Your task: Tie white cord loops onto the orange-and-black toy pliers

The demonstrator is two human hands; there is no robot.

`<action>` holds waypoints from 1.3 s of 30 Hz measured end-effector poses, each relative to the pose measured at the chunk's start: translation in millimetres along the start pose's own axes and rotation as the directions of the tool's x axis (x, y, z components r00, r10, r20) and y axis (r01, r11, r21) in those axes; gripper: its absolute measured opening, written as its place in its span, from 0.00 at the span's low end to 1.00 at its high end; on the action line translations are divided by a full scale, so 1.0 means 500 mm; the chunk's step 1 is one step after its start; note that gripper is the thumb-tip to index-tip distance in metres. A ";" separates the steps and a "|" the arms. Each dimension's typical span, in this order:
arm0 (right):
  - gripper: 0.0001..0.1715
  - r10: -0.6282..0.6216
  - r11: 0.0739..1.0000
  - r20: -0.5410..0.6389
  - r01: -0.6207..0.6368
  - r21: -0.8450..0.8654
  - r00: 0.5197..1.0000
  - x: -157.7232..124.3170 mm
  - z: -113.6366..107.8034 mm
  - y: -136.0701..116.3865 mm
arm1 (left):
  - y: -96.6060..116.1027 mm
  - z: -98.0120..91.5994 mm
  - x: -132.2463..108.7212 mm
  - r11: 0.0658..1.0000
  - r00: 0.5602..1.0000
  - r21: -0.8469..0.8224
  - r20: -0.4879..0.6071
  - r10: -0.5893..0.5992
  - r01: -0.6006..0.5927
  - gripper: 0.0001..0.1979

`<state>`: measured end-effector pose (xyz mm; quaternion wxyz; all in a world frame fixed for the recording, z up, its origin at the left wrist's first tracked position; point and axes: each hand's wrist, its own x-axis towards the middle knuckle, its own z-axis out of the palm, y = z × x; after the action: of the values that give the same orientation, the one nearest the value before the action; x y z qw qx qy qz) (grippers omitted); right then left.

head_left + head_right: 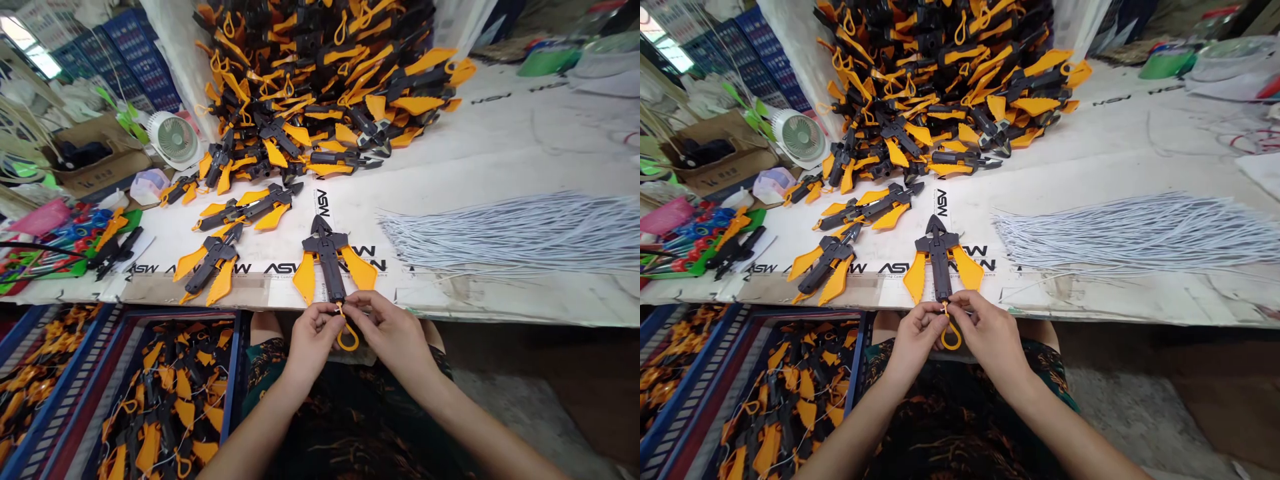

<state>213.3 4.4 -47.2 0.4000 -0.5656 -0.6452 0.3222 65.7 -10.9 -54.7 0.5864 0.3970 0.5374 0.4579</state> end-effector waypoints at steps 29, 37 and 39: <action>0.12 -0.396 0.910 0.249 0.414 -0.020 0.884 0.064 -0.013 -0.091 | 0.059 -0.089 -0.048 0.981 0.961 0.102 -0.206 0.186 -0.168 0.20; 0.12 -0.465 0.611 0.453 0.646 -0.458 0.761 0.105 -0.021 -0.085 | 0.037 -0.096 -0.029 0.992 0.969 0.088 -0.222 0.106 -0.089 0.19; 0.11 -0.456 0.585 0.471 0.653 -0.482 0.755 0.103 -0.013 -0.086 | 0.035 -0.095 -0.032 0.991 0.969 0.096 -0.222 0.112 -0.092 0.19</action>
<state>196.6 48.2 1.1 0.1701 -0.3755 -0.9106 0.0292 16.6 -22.9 -38.9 0.4794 0.3938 0.5987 0.5066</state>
